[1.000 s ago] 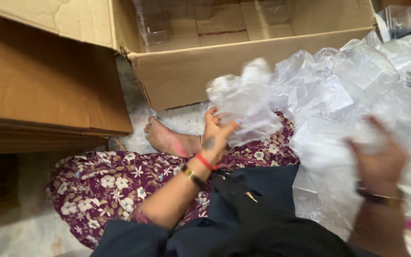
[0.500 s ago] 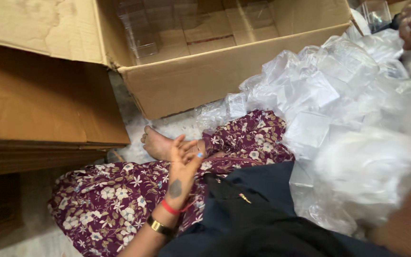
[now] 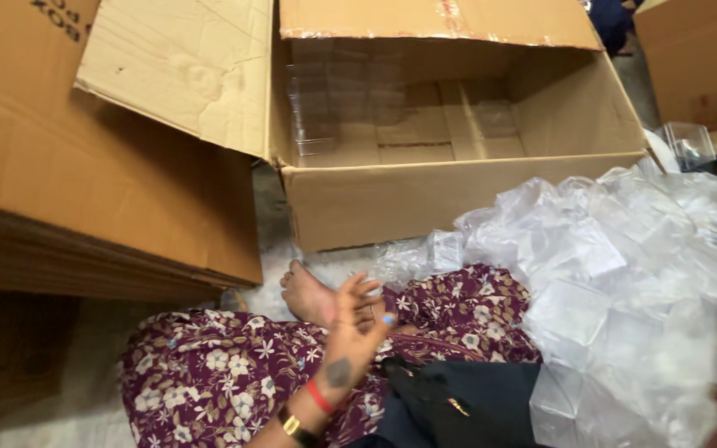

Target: The person sits on the floor and wraps clear plastic boxes in white plastic bags, then places the wrapped containers into a large cardboard box. They repeat this wrapping and packing cycle with containers taken from a pile beside them.

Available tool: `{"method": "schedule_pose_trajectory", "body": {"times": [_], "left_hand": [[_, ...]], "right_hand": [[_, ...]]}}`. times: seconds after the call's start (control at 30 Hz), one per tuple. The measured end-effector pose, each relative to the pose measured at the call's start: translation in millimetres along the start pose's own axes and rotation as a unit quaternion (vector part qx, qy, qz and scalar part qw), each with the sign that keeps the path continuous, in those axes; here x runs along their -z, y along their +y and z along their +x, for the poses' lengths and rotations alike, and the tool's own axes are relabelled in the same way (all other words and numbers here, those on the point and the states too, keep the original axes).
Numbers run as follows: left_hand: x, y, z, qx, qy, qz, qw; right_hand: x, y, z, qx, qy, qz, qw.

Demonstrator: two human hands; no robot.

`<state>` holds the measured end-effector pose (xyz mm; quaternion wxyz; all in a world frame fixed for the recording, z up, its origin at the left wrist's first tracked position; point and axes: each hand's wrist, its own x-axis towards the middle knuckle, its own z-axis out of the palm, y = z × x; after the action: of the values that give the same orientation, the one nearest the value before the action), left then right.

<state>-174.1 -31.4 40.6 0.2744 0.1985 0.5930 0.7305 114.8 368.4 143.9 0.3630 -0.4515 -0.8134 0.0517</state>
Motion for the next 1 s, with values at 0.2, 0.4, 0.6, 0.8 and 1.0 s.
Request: {"method": "schedule_pose_trajectory", "body": {"times": [0.2, 0.4, 0.6, 0.8, 1.0], "left_hand": [[-35.5, 36.8, 37.1, -0.155, -0.242, 0.054, 0.956], [-3.7, -3.2, 93.6, -0.088, -0.35, -0.091, 0.928], [95.6, -68.0, 153.9, -0.168, -0.215, 0.251, 0.929], [141.8, -122.9, 198.7, -0.062, -0.163, 0.361, 0.916], [136.3, -147.8, 241.7, -0.039, -0.215, 0.341, 0.914]], "right_hand": [[-82.1, -182.1, -92.2, 0.18, -0.284, 0.367, 0.867], [-150.5, -290.7, -103.9, 0.017, -0.237, 0.728, 0.643], [-220.2, -352.7, -31.6, 0.168, -0.415, 0.554, 0.702], [-387.0, -438.8, 101.1, -0.075, -0.574, 0.428, 0.694], [-609.6, -479.6, 116.2, -0.243, -0.664, 0.165, 0.688]]}}
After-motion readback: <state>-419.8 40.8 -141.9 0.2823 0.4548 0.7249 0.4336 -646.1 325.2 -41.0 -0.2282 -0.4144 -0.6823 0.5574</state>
